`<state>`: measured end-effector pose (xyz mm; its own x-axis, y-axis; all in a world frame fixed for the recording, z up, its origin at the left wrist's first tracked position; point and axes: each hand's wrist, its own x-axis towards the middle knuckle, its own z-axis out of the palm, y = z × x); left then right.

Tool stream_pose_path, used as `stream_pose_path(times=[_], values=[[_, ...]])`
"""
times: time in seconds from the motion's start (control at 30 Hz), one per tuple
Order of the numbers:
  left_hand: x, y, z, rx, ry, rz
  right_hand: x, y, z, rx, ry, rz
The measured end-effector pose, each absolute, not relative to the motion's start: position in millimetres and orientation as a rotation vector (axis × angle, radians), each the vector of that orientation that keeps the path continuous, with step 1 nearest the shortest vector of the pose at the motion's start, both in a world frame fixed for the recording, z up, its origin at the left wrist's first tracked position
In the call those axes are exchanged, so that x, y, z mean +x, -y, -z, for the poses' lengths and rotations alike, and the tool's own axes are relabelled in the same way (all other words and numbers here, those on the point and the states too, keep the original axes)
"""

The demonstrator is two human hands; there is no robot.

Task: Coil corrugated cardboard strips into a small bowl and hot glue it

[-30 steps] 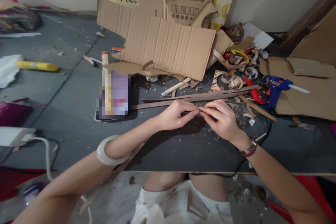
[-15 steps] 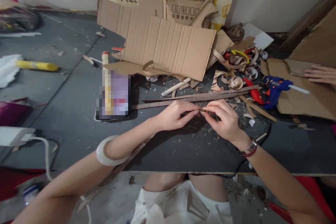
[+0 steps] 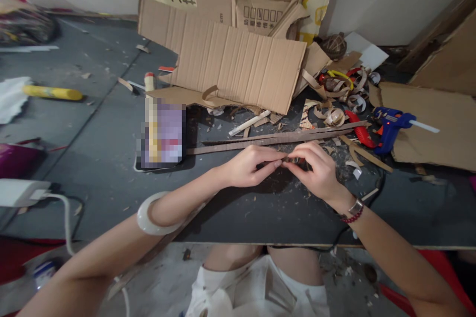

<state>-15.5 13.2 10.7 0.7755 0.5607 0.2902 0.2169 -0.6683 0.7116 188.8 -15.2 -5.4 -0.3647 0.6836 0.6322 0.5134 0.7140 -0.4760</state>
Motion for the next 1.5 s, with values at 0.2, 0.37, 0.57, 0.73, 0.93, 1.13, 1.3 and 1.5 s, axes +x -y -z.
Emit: stream_pose_path(times=[0.2, 0.37, 0.57, 0.73, 0.93, 1.13, 1.3, 1.5], values=[[-15, -11, -9, 2.283, -0.571, -0.65, 189, 15, 8, -0.915, 2.062, -0.274], [-14, -12, -9, 2.202, -0.556, -0.662, 189, 15, 9, -0.884, 2.104, -0.236], [-20, -20, -10, 1.994, -0.598, -0.448, 189, 16, 10, -0.775, 2.205, -0.156], [-23, -24, -11, 1.883, -0.573, -0.394, 189, 17, 8, -0.775, 2.247, -0.209], [-22, -24, -12, 1.888, -0.59, -0.406, 189, 14, 6, -0.789, 2.267, -0.302], [-24, -26, -13, 1.819, -0.671, -0.483, 190, 13, 4, -0.814, 2.161, -0.314], [-25, -28, -9, 1.752, -0.702, -0.576, 190, 12, 3, -0.857, 2.097, -0.346], [-22, -25, -6, 1.687, -0.709, -0.571, 189, 12, 3, -0.898, 2.051, -0.401]])
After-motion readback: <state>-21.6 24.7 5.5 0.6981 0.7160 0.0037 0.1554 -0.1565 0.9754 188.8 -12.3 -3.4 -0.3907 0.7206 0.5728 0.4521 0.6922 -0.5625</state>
